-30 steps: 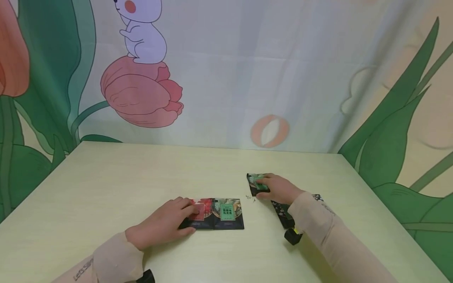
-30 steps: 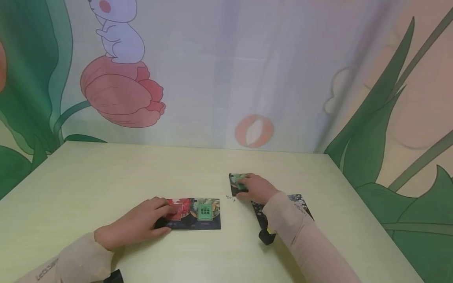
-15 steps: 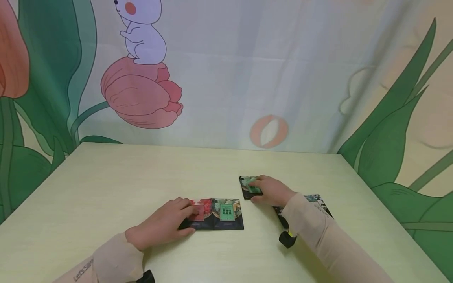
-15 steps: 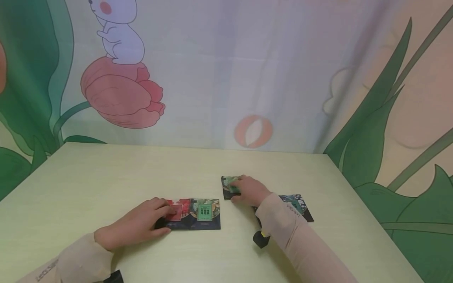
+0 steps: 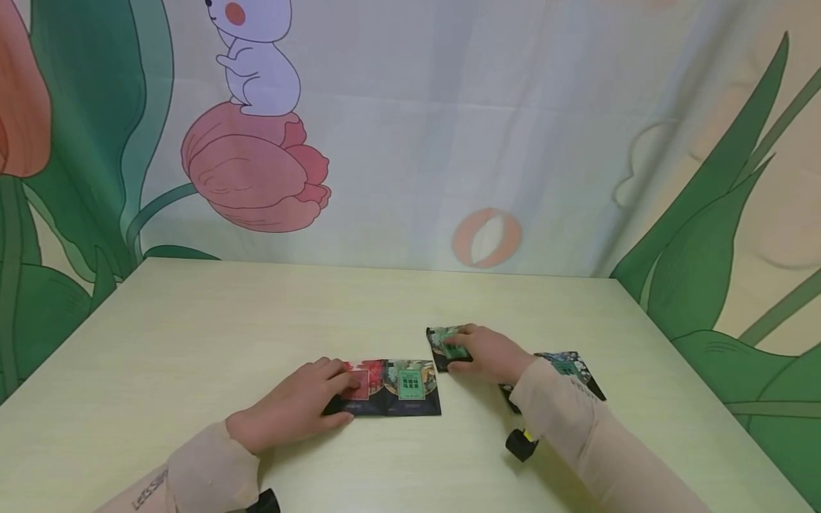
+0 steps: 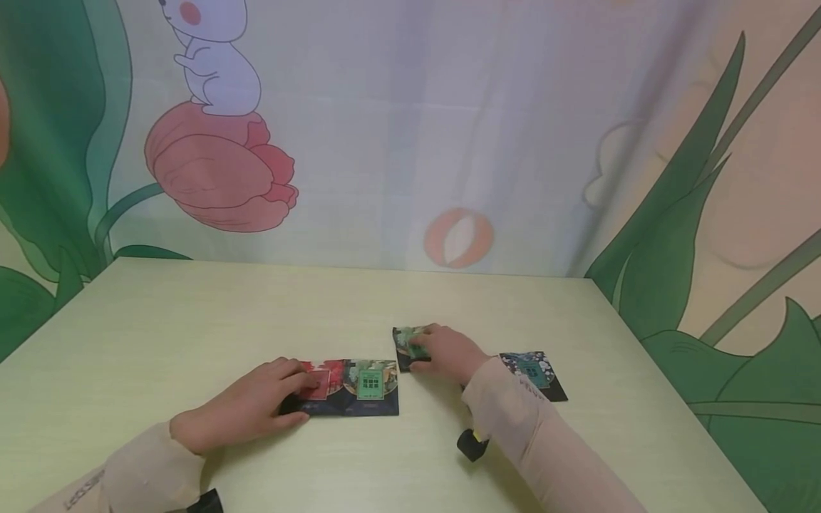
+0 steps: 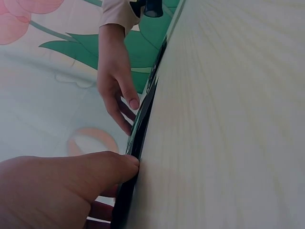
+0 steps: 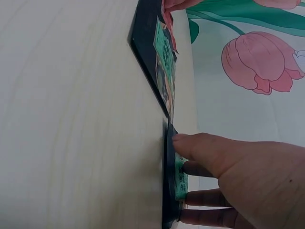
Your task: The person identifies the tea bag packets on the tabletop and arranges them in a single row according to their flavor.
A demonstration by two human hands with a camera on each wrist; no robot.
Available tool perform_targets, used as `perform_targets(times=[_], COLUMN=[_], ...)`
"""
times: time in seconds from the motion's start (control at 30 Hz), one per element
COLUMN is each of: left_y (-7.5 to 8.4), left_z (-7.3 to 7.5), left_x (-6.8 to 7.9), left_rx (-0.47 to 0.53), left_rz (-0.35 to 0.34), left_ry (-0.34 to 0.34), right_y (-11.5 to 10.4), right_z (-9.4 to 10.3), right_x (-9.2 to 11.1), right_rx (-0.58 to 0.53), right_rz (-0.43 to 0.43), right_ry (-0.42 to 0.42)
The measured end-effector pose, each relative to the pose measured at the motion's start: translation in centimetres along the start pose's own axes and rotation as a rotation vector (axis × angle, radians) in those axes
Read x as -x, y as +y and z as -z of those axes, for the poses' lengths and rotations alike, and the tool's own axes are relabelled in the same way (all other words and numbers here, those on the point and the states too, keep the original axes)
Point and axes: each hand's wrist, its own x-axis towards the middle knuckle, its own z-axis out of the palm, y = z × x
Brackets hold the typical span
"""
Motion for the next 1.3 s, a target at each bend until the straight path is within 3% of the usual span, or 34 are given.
perform_targets(times=[0.57, 1.3], left_y=[0.0, 0.1], left_z=[0.1, 0.1], left_x=[0.0, 0.0], left_rx=[0.012, 0.030], left_rz=[0.022, 0.030], left_ry=[-0.007, -0.014], right_y=[-0.8, -1.5], right_z=[-0.5, -1.4], right_x=[2.0, 4.7], right_rx=[-0.012, 0.097], right_rz=[0.027, 0.059], right_ry=[0.029, 0.123])
